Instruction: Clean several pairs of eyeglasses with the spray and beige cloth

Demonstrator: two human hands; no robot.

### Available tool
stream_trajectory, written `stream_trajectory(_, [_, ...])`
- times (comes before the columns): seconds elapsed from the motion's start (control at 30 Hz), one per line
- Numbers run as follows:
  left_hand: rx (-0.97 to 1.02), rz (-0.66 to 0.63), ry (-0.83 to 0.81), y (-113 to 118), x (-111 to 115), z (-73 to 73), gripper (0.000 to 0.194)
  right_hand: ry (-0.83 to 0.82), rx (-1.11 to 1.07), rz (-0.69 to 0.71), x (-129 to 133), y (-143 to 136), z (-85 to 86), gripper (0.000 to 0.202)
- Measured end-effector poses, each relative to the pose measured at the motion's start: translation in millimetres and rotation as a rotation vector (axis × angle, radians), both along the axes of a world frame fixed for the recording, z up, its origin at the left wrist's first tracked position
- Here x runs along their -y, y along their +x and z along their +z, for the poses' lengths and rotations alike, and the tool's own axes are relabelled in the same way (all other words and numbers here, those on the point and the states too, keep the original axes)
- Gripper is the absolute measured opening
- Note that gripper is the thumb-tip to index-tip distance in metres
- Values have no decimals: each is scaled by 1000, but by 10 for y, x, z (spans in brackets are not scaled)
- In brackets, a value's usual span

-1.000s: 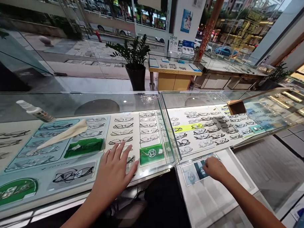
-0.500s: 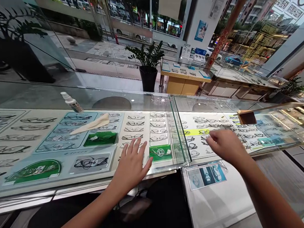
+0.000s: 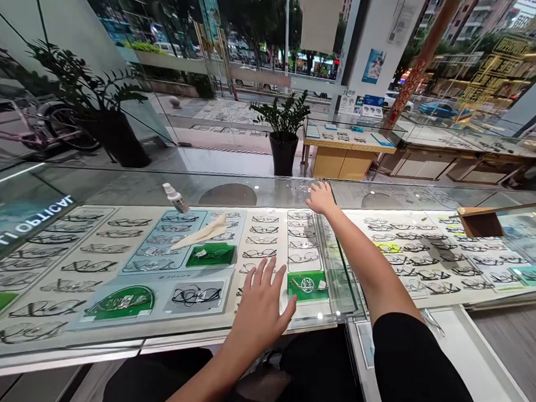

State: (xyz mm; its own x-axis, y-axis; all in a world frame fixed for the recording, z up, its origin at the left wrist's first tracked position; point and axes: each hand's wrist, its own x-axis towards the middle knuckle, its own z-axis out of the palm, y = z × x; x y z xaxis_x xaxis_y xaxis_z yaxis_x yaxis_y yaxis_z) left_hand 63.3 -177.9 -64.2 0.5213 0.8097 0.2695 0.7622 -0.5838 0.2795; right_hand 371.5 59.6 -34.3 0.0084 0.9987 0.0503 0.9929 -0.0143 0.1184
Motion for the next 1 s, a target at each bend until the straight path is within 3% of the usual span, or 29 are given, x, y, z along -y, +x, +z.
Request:
stream_trajectory(0.2, [3,5,17,12,-12,-12,65,79,17,17,96,-13,44,67])
stream_trajectory(0.33, [-10,0,43,24,-38,-23,61,159,69,56,646,-3,235,82])
stream_trajectory(0.43, [-35,-15,57,15,-58,-25,62,239,91,84,1430,47,424,86])
stream_trajectory(0.53, [-63,-34,65,-5,-77,-32,64,263,96,112,2491,113,624,87])
stream_trajectory(0.63, [-86,-47,74,-20,-99,-48,67,147,31,61,3658,139,788,89])
stream_trajectory(0.73, [-100,-64,92,-26,-121,-69,70,-94,-143,-84,4705,126,842,86])
stream_trajectory(0.8, [-95,-74,101,-31,-131,-81,73,-217,-238,-175,5234,145,771,81])
stream_trajectory(0.87, [-91,-79,103,-38,-137,-90,75,-262,-267,-222,5571,218,589,77])
stream_trajectory(0.93, [-94,-80,100,-45,-141,-95,77,-252,-252,-222,5695,344,300,73])
stream_trajectory(1.0, [-103,-81,93,-54,-144,-100,78,-218,-212,-219,5617,500,-59,72])
